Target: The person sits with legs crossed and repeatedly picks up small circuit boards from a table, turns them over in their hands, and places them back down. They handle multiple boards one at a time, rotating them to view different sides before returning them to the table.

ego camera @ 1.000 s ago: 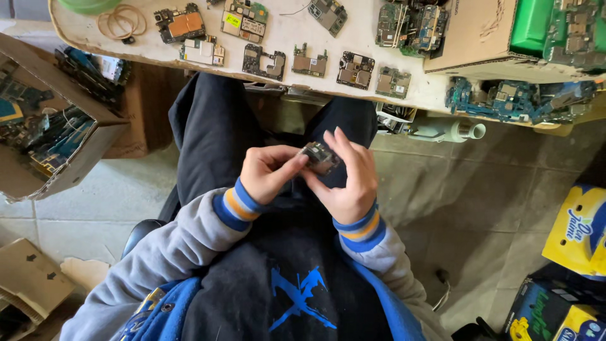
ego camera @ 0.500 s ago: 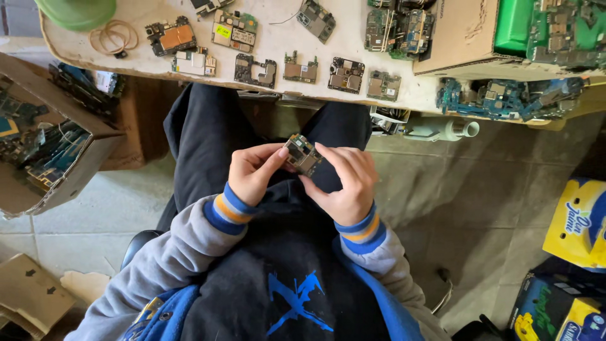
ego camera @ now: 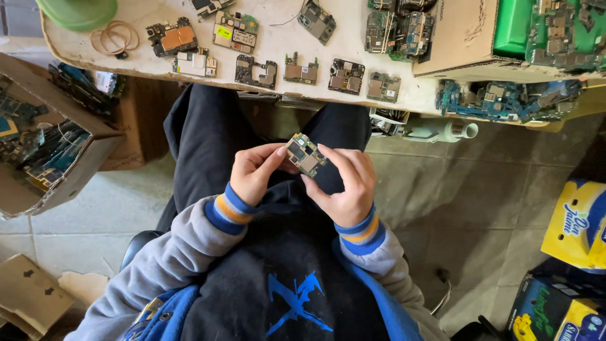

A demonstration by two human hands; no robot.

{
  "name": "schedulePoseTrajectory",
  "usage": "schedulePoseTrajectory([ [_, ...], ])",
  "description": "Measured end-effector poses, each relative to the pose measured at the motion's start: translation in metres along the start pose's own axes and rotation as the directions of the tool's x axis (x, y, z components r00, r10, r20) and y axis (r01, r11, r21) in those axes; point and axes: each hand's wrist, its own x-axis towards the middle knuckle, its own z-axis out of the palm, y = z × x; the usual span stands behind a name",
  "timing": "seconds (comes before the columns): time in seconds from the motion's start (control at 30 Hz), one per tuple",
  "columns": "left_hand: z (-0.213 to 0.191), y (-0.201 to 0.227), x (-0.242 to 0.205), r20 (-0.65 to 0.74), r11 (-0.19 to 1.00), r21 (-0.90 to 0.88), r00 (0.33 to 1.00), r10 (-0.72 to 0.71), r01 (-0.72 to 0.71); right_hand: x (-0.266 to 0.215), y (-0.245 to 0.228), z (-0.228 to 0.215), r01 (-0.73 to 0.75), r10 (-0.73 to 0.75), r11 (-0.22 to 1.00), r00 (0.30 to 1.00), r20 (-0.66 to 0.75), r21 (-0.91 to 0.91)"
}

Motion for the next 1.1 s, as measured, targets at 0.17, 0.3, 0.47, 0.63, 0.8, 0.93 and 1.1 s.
schedulePoseTrajectory([
  [0.17, 0.000, 0.000, 0.000, 0.016, 1.000, -0.012, 1.000, 0.016, -0.016, 0.003, -0.004, -0.002, -0.018, 0.017, 1.000, 1.000, -0.005, -0.014],
  [0.3, 0.000, -0.003, 0.000, 0.016, 0.999, -0.030, 0.999, 0.030, -0.030, -0.001, 0.000, -0.001, -0.010, 0.010, 1.000, 1.000, -0.004, -0.025],
  [0.47, -0.002, -0.004, 0.000, 0.033, 0.997, -0.039, 0.997, 0.063, -0.061, -0.002, 0.005, 0.001, -0.004, 0.004, 1.000, 1.000, 0.008, -0.001],
  [0.63, -0.002, -0.008, 0.000, 0.032, 0.995, -0.079, 0.997, 0.064, -0.061, 0.003, 0.001, -0.001, -0.009, 0.009, 1.000, 1.000, 0.002, 0.025],
  [0.8, -0.004, -0.014, 0.002, 0.020, 0.994, -0.089, 0.998, 0.062, -0.059, 0.001, 0.003, 0.001, -0.006, 0.006, 1.000, 1.000, 0.005, 0.026],
  [0.93, -0.004, -0.011, 0.001, 0.040, 0.993, -0.062, 0.994, 0.101, -0.099, 0.000, 0.003, 0.001, -0.009, 0.008, 1.000, 1.000, 0.010, 0.016],
  [1.1, 0.003, 0.017, -0.004, 0.165, 0.964, 0.085, 0.958, 0.235, -0.251, -0.003, 0.006, 0.005, -0.034, 0.035, 0.999, 0.999, -0.011, 0.030],
])
